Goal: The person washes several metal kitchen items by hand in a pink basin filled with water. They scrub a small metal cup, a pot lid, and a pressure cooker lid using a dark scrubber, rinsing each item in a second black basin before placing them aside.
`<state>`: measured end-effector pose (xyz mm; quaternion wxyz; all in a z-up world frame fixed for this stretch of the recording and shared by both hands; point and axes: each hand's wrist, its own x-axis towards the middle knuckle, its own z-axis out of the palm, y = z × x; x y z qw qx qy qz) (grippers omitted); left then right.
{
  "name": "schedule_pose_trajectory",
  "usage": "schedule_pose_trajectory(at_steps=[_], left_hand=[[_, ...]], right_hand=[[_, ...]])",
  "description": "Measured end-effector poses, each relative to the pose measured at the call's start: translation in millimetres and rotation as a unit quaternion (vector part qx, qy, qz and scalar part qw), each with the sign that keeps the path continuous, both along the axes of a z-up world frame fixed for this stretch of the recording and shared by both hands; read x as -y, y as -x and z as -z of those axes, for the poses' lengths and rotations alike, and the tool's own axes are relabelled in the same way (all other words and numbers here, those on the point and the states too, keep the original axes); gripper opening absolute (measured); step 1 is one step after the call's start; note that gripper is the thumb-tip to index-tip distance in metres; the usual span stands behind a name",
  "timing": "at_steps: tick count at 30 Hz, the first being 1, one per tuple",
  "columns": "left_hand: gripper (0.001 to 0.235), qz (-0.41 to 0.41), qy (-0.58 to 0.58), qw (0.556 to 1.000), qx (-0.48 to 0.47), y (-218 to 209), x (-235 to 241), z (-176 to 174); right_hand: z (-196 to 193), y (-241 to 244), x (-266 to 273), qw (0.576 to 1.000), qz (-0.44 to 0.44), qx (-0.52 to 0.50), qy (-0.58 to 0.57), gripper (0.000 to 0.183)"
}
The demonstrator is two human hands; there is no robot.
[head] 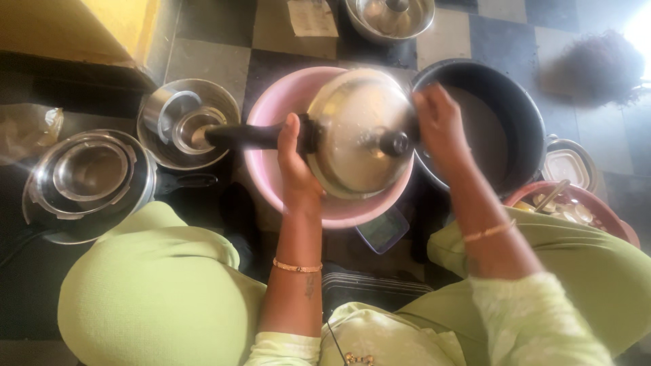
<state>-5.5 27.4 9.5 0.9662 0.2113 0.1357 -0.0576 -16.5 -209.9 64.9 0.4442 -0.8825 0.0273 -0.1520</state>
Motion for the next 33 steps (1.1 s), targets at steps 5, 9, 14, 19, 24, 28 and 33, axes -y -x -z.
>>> schedule_pose_trajectory(at_steps=[5, 9, 14, 19, 24, 28, 33], left_hand=[[0.080, -0.036, -0.062, 0.996, -0.054, -2, 1, -3], [0.085, -0.047, 0.010, 0.999, 0.009, -3, -8, -4], [0.077, 0.011, 0.023, 1.000, -0.001, 2, -11, -9], [0.065, 0.072, 0.004, 0.997, 0.027, 13, 4, -22], [0.065, 0.084, -0.058, 0.990, 0.096, 28, -1, -29], [0.070, 0.044, -0.052, 0.997, 0.023, 12, -2, -25], [0.083, 0.023, -0.058, 0.998, -0.025, -1, -4, -17]], right_hand=[[53, 41, -35, 0.971, 0.131, -0.030, -0.199, 0.021], [51, 49, -60, 0.980, 0.151, 0.087, -0.100, 0.020], [-2, 14, -41, 0.987, 0.059, 0.151, -0.012, 0.014], [-45, -37, -29, 0.968, -0.198, 0.103, 0.111, 0.017], [-46, -49, -30, 0.940, -0.275, 0.055, 0.192, 0.027], [-32, -15, -25, 0.968, -0.218, 0.057, 0.113, 0.038], [8, 39, -45, 0.956, -0.073, 0.147, 0.242, 0.040]])
